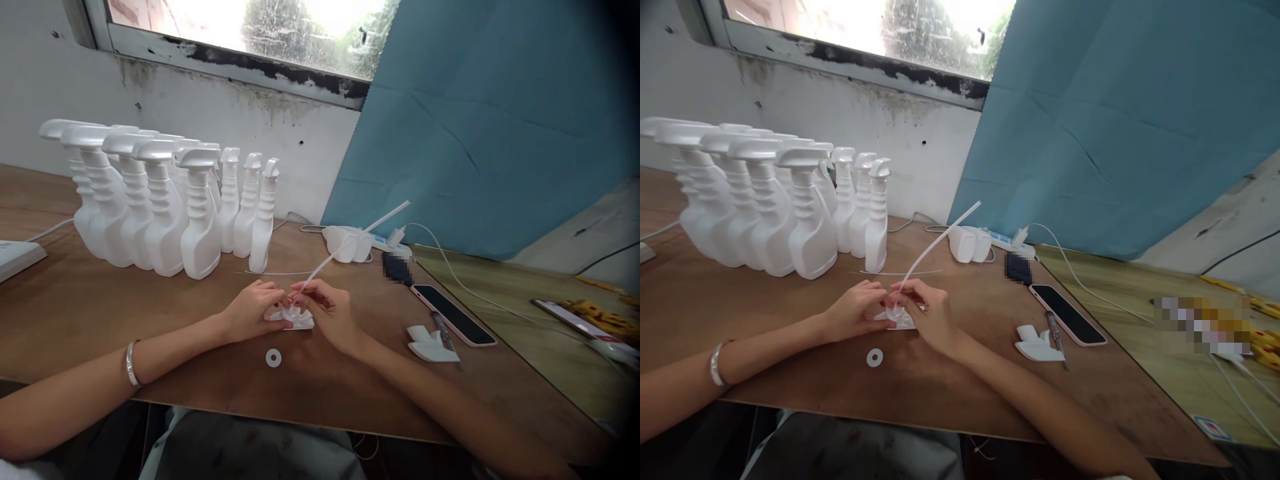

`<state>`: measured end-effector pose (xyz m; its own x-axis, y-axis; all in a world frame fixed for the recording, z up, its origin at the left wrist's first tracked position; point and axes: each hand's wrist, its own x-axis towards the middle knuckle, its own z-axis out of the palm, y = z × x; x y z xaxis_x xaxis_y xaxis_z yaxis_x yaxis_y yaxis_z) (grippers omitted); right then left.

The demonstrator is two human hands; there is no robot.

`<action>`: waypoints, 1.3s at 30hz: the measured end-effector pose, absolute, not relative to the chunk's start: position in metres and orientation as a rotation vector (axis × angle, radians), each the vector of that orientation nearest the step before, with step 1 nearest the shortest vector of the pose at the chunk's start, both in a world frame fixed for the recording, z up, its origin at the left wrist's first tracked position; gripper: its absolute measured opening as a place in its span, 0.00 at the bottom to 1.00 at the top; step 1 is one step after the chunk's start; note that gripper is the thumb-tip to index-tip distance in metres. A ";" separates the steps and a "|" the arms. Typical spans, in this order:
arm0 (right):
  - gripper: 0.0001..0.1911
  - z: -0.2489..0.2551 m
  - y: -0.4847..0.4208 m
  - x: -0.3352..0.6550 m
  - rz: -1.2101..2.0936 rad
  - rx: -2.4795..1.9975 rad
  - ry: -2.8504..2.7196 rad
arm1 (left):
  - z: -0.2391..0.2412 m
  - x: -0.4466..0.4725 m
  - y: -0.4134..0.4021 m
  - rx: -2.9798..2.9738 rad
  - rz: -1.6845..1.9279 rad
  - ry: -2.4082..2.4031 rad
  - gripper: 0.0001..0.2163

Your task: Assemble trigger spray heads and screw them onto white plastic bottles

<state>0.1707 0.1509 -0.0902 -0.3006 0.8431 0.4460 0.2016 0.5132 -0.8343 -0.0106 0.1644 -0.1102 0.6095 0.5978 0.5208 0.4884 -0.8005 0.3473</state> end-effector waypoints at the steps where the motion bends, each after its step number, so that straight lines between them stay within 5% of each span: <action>1: 0.07 -0.090 0.151 0.170 0.829 -0.899 -1.775 | -0.110 -0.010 0.164 2.624 0.962 0.913 0.12; 27: 0.05 -0.112 0.153 0.161 0.441 -0.832 -1.761 | -0.110 -0.008 0.163 2.469 0.899 0.940 0.12; 34: 0.11 -0.100 0.170 0.175 0.629 -0.831 -1.938 | -0.109 -0.006 0.161 2.384 0.882 0.984 0.13; 39: 0.27 -0.086 0.236 0.219 -0.142 -1.270 -1.735 | -0.108 -0.007 0.160 2.307 0.874 0.940 0.13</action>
<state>0.2186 0.2356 -0.0860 -0.0125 0.6812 0.7320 0.7911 0.4545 -0.4094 -0.0065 0.1595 -0.1075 0.5563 0.7433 0.3715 0.4250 -0.6386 0.6415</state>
